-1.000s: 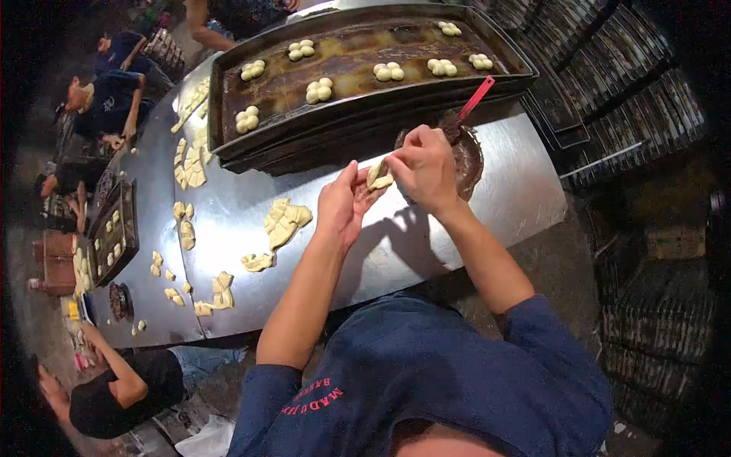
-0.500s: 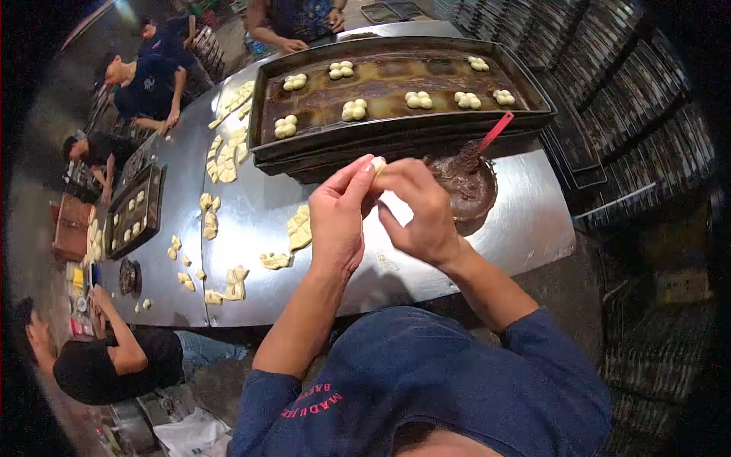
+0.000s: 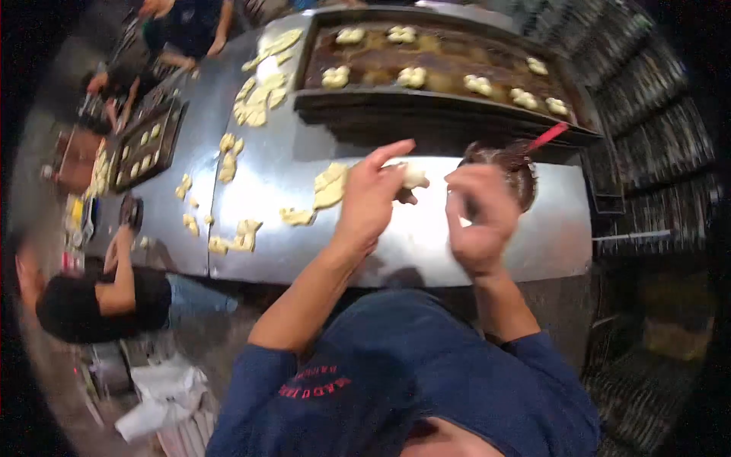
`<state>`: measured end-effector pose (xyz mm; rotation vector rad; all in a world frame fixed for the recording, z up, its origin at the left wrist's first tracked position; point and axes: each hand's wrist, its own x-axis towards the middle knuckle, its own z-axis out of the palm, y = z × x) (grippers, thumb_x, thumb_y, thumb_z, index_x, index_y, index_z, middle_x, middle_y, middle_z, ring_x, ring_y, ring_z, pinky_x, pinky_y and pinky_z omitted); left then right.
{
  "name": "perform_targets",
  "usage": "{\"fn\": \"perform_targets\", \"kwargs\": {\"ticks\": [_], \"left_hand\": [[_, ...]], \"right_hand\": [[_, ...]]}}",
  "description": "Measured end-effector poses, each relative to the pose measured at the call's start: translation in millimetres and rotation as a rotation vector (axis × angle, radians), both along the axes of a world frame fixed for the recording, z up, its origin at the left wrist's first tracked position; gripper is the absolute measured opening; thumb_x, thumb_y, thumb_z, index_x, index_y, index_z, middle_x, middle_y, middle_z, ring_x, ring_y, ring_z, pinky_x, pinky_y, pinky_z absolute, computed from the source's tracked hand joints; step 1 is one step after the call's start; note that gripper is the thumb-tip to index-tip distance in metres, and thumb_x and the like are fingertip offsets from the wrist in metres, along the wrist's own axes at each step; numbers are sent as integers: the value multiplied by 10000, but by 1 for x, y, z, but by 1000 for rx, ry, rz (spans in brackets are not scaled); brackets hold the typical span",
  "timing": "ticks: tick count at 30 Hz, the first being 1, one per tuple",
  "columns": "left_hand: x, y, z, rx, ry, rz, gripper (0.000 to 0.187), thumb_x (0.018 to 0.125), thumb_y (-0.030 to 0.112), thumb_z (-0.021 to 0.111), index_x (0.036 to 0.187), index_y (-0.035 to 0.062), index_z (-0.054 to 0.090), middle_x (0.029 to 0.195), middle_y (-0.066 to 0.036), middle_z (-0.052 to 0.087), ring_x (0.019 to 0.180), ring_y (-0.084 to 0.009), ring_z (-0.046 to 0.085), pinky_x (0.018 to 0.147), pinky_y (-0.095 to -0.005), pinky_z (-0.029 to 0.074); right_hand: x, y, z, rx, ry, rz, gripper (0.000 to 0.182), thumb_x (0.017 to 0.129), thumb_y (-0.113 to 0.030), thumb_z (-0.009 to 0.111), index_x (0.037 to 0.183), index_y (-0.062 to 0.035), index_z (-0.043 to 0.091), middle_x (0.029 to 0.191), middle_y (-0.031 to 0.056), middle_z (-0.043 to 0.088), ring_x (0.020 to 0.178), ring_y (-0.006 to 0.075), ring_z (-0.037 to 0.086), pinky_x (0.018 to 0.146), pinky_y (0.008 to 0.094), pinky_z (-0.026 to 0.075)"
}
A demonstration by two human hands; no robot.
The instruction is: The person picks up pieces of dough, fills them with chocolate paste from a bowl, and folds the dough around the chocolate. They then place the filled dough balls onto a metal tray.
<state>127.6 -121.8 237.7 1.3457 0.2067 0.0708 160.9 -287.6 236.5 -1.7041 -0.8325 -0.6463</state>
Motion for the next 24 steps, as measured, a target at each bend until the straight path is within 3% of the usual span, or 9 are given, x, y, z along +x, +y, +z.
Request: {"fn": "perform_targets", "kwargs": {"ticks": [2, 4, 6, 8, 10, 14, 16, 20, 24], "left_hand": [[-22, -1, -4, 221, 83, -234, 486, 960, 131, 524, 1421, -1, 442, 954, -128, 719, 874, -122, 666, 710, -248, 511], [-35, 21, -67, 221, 220, -474, 475, 955, 172, 537, 1405, 31, 477, 936, -147, 719, 860, -162, 672, 756, -287, 515], [-55, 93, -159, 1095, 13, -254, 403, 925, 113, 512, 1320, 64, 569, 1053, -178, 695, 967, -331, 662, 898, -418, 500], [-77, 160, -162, 989, 349, 194, 440, 886, 15, 493, 1316, 66, 569, 1237, -183, 621, 1104, -339, 606, 961, -429, 467], [-93, 218, -201, 1551, 21, 386, 464, 809, -32, 579, 1268, 33, 590, 1248, -200, 597, 1147, -365, 558, 989, -414, 456], [-97, 245, -210, 1249, -56, 74, 459, 836, -57, 564, 1286, 32, 588, 1188, -183, 607, 1064, -322, 581, 910, -379, 480], [-105, 239, -184, 1195, 311, 31, 398, 809, 16, 680, 1205, 25, 641, 1080, -147, 599, 1026, -300, 581, 899, -373, 475], [-141, 238, -200, 1230, 238, 267, 309, 769, 107, 764, 1063, 39, 697, 1090, -173, 595, 1053, -314, 581, 885, -378, 485], [-129, 206, -204, 1049, 219, 419, 337, 779, 69, 742, 1106, 26, 674, 1067, -122, 660, 979, -281, 628, 877, -369, 486]], "right_hand": [[-7, 14, -9, -173, 272, 72, 227, 805, 19, 638, 1030, -8, 663, 845, 123, 653, 764, 230, 637, 680, 322, 501], [-12, -2, -62, -372, 404, 191, 223, 844, -2, 624, 1066, 3, 644, 878, 136, 633, 735, 217, 625, 664, 322, 501], [-16, -27, -126, -355, 581, 44, 228, 856, -20, 622, 1082, 5, 631, 905, 152, 625, 703, 226, 620, 644, 334, 500], [-28, -35, -186, -481, 544, -245, 236, 847, -33, 594, 1080, -44, 624, 873, 120, 585, 817, 257, 563, 714, 395, 483], [-43, -8, -216, -604, 133, -243, 266, 809, -32, 589, 1069, -77, 624, 854, 102, 558, 859, 284, 533, 716, 417, 453], [-2, 57, -229, -629, 168, 27, 278, 803, -62, 611, 1081, -72, 618, 851, 118, 566, 822, 323, 552, 717, 441, 424], [29, 44, -230, -571, -17, -76, 164, 856, -90, 632, 1017, -56, 634, 808, 139, 551, 764, 334, 538, 688, 450, 419], [-1, 5, -230, -575, 160, -201, 216, 786, -63, 667, 998, -88, 635, 859, 126, 533, 812, 327, 513, 724, 454, 406], [-17, 60, -218, -656, 280, 27, 287, 769, -89, 681, 1047, -121, 616, 893, 133, 545, 885, 341, 533, 773, 457, 422]]}}
